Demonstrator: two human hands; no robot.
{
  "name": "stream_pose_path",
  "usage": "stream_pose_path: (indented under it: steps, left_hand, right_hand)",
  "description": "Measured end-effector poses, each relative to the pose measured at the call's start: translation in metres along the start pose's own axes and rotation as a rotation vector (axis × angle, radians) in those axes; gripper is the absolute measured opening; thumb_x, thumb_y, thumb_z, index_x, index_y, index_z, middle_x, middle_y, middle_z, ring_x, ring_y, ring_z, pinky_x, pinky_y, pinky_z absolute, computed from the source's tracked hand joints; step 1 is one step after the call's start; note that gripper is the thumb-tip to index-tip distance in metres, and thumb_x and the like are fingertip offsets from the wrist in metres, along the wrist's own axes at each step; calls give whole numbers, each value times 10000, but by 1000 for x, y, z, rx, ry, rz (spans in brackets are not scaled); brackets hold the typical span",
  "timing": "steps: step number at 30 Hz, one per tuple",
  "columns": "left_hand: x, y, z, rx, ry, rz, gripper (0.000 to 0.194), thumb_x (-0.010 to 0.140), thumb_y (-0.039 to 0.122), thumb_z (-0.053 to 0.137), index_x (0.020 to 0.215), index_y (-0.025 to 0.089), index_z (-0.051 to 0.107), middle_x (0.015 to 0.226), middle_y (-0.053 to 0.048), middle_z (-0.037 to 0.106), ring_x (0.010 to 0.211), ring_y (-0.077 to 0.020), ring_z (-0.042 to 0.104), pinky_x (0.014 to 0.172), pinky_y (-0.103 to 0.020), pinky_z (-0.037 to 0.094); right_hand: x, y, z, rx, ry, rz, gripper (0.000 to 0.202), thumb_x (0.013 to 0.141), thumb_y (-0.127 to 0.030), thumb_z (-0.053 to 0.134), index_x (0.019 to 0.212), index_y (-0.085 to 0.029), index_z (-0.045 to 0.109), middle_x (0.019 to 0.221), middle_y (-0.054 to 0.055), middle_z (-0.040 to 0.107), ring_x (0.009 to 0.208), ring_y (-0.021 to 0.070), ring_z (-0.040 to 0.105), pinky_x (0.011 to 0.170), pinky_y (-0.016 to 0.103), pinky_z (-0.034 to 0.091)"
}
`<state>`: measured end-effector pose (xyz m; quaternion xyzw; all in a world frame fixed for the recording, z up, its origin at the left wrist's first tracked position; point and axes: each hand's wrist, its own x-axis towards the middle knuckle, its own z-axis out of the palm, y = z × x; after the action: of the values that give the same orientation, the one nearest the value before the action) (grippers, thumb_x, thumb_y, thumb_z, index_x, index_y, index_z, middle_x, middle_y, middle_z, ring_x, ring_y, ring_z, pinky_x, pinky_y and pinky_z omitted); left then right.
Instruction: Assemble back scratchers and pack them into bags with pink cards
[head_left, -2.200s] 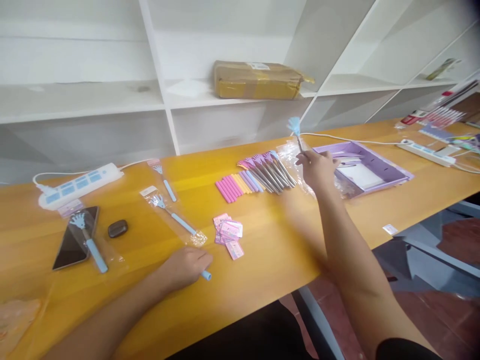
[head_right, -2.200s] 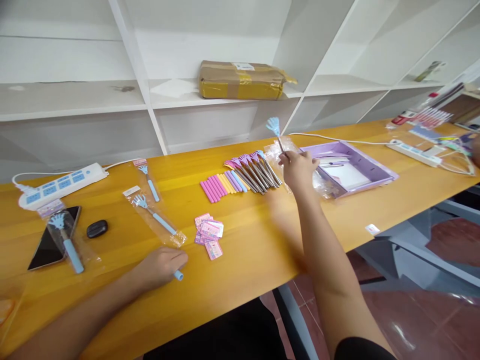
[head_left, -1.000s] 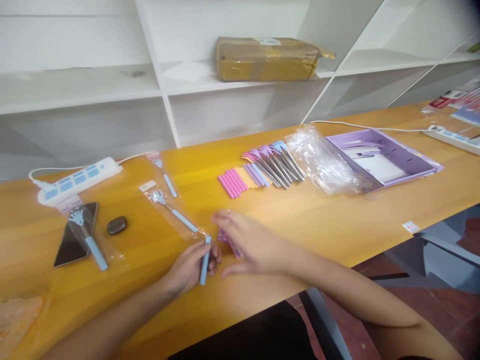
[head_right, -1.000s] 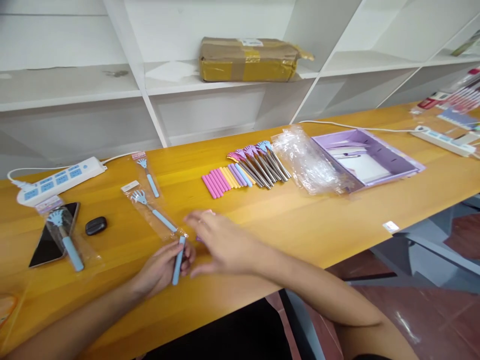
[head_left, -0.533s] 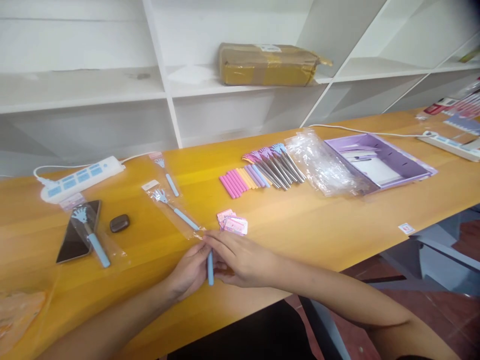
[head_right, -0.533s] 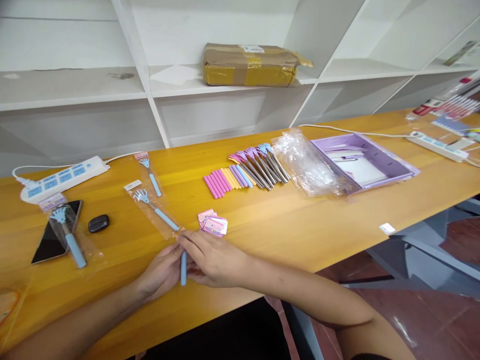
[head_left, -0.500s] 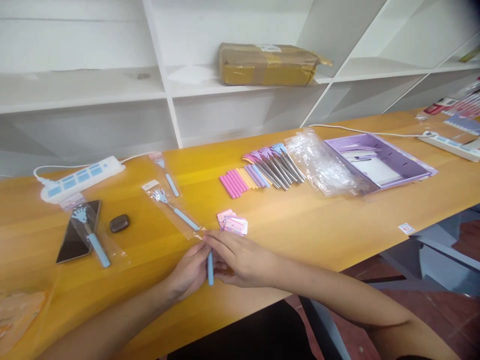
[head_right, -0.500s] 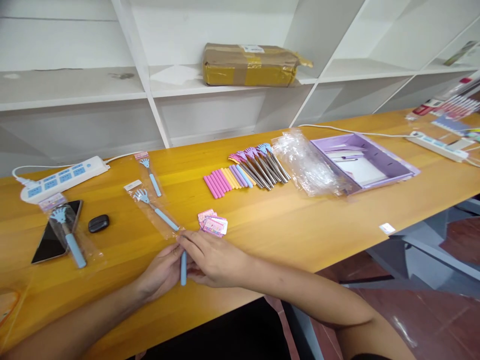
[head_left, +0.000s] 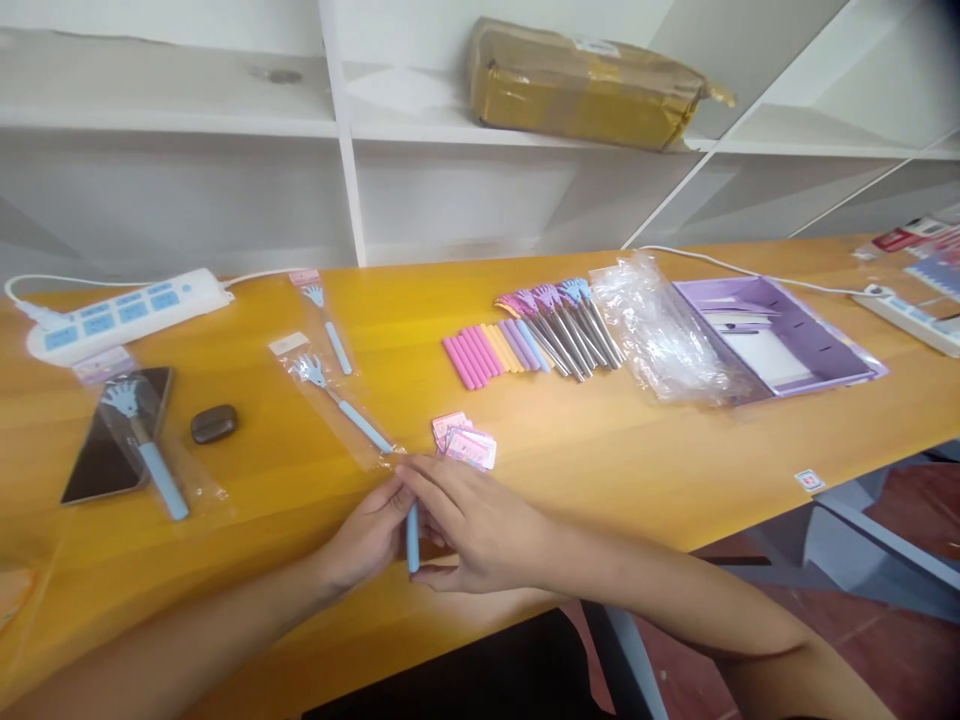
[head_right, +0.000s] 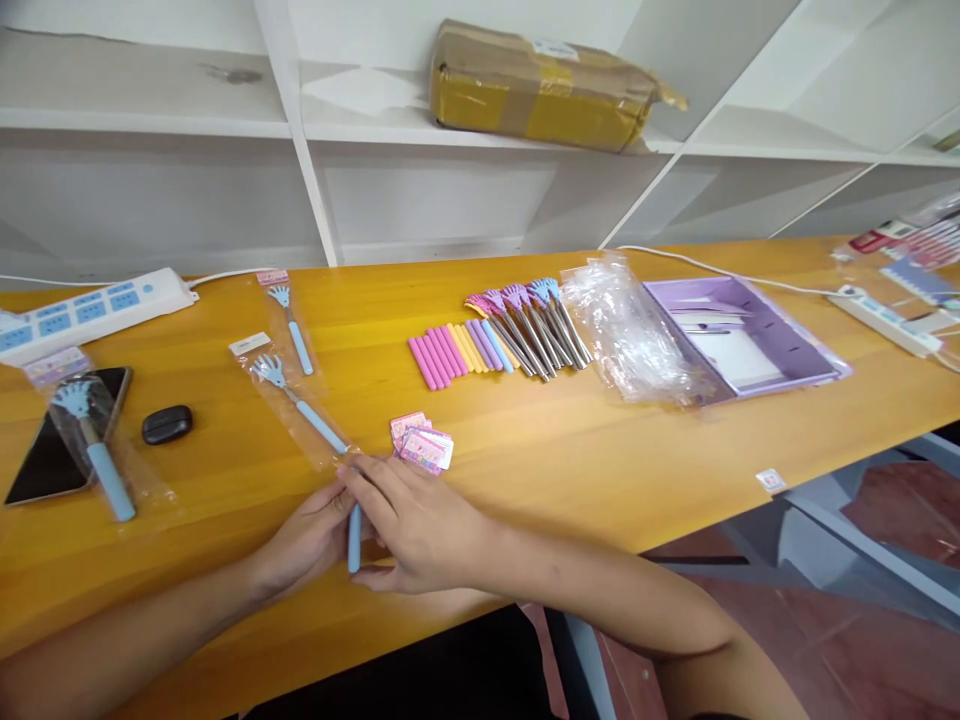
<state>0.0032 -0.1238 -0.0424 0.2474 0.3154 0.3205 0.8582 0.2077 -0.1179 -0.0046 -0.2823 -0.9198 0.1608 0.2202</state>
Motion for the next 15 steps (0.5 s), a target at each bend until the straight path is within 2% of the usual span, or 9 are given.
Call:
stream_pose_path:
  steps: [3,5,7,10,13,15]
  left_hand:
    - [1,0,-1,19,-6,-2,681,994,590,729,1529,200,571,988,-85,778,867,-241,752,893,-424,582]
    - [2,2,-2,24,-59,15,608,1013,596,696,1458,189,620,1024,-101,789,914,-251,763,919,-430,580]
    - [3,5,-2,52,-161,19,533,1049,610,624,1343,168,671,1110,-147,800,989,-272,776,953,-441,571]
    - [5,11,-4,96,-279,-22,502,1103,602,504,1266,155,666,1228,-210,791,1028,-283,792,965,-451,567]
    - [6,16,-5,98,-291,-67,475,1130,574,439,1266,164,635,1217,-218,795,978,-267,803,936,-449,583]
    - [6,18,-6,117,-303,-92,478,1130,579,428,1236,162,636,1202,-217,795,942,-256,804,917,-443,594]
  right_hand:
    - [2,-2,4,32,41,-2,1074,884,-449,750,1706,-41,191,1582,328,489,1509,446,477,1193,599,499]
    - [5,5,-7,52,38,-4,1068,853,-396,738,1707,-56,196,1592,315,475,1526,436,462,1193,588,507]
    - [7,24,-34,40,31,-4,1071,838,-356,747,1724,-118,193,1629,278,445,1543,414,453,1197,579,513]
    - [8,76,-96,-111,48,85,1042,870,-375,777,1741,-241,222,1711,194,374,1594,407,386,1277,625,423]
    - [5,135,-150,-261,-56,268,1100,844,-412,804,1753,-227,212,1718,189,384,1600,441,358,1304,666,345]
    - [2,167,-170,-321,-156,337,1158,802,-460,833,1752,-194,228,1706,212,401,1578,477,375,1285,692,338]
